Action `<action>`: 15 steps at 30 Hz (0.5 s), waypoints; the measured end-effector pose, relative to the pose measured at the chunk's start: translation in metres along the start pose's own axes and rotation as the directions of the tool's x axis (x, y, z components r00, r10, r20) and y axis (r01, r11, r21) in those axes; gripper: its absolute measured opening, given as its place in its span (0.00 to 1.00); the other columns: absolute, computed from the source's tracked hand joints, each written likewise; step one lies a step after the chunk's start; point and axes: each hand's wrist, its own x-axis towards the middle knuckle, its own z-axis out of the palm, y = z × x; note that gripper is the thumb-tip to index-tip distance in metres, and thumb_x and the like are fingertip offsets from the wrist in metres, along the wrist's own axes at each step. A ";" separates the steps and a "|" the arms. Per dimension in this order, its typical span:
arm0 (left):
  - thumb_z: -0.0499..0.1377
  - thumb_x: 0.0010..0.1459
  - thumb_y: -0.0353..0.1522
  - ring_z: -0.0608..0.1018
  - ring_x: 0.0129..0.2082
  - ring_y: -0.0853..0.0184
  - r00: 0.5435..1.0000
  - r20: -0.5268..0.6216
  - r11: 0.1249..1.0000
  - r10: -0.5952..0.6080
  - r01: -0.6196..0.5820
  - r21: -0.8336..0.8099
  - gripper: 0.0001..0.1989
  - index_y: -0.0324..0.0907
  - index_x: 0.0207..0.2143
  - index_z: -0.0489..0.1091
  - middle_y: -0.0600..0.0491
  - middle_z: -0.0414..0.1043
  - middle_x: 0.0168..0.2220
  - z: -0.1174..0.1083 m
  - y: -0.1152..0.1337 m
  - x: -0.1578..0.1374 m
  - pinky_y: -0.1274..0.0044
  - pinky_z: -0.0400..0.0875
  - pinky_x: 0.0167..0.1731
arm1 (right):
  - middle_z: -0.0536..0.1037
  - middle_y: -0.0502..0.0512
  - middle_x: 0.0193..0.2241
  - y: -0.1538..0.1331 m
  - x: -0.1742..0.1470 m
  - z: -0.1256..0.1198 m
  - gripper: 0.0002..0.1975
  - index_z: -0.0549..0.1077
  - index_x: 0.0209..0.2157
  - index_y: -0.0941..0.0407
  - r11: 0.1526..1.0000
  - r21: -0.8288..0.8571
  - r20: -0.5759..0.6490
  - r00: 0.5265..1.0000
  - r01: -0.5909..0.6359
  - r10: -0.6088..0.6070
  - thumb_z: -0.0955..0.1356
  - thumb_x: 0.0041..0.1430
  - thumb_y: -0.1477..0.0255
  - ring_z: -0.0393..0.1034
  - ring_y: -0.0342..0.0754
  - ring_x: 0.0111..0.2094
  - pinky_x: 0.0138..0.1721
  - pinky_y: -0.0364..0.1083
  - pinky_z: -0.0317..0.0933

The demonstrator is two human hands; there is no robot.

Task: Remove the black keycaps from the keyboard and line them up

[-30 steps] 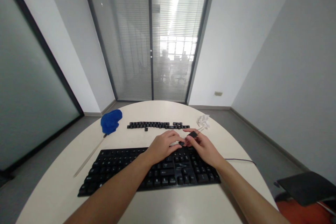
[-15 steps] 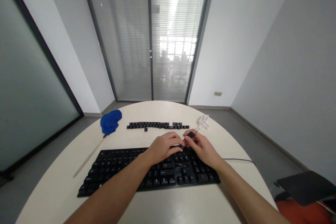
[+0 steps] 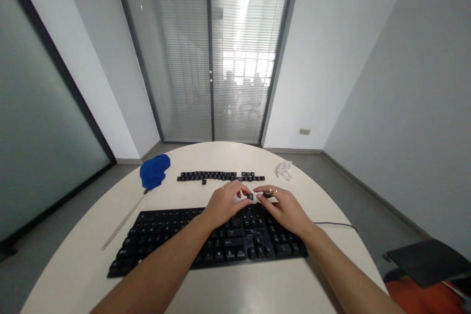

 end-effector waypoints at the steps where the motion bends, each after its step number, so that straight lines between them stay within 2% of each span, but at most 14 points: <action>1: 0.63 0.59 0.36 0.74 0.34 0.68 1.000 0.001 1.000 -0.005 0.005 0.000 0.07 0.43 0.38 0.73 0.55 0.73 0.35 0.000 0.000 0.000 0.79 0.68 0.34 | 0.80 0.51 0.44 -0.001 0.000 0.000 0.11 0.75 0.46 0.50 0.999 -0.024 0.015 1.000 0.022 -0.022 0.64 0.67 0.67 0.75 0.49 0.45 0.49 0.47 0.65; 6: 0.65 0.58 0.37 0.74 0.34 0.68 1.000 -0.005 1.000 0.000 0.000 0.019 0.08 0.43 0.37 0.73 0.56 0.73 0.34 0.001 -0.003 -0.001 0.78 0.67 0.36 | 0.81 0.49 0.45 -0.004 0.000 -0.001 0.10 0.75 0.47 0.48 0.993 -0.098 0.066 0.996 0.060 -0.053 0.65 0.66 0.68 0.76 0.48 0.45 0.49 0.46 0.66; 15: 0.65 0.58 0.37 0.74 0.34 0.68 1.000 -0.004 0.999 0.009 -0.009 0.038 0.08 0.42 0.37 0.73 0.56 0.74 0.34 0.003 -0.006 -0.001 0.77 0.67 0.38 | 0.82 0.49 0.43 -0.001 0.000 -0.002 0.10 0.75 0.47 0.49 0.982 -0.173 0.093 0.994 0.075 -0.060 0.66 0.65 0.69 0.76 0.47 0.44 0.48 0.44 0.66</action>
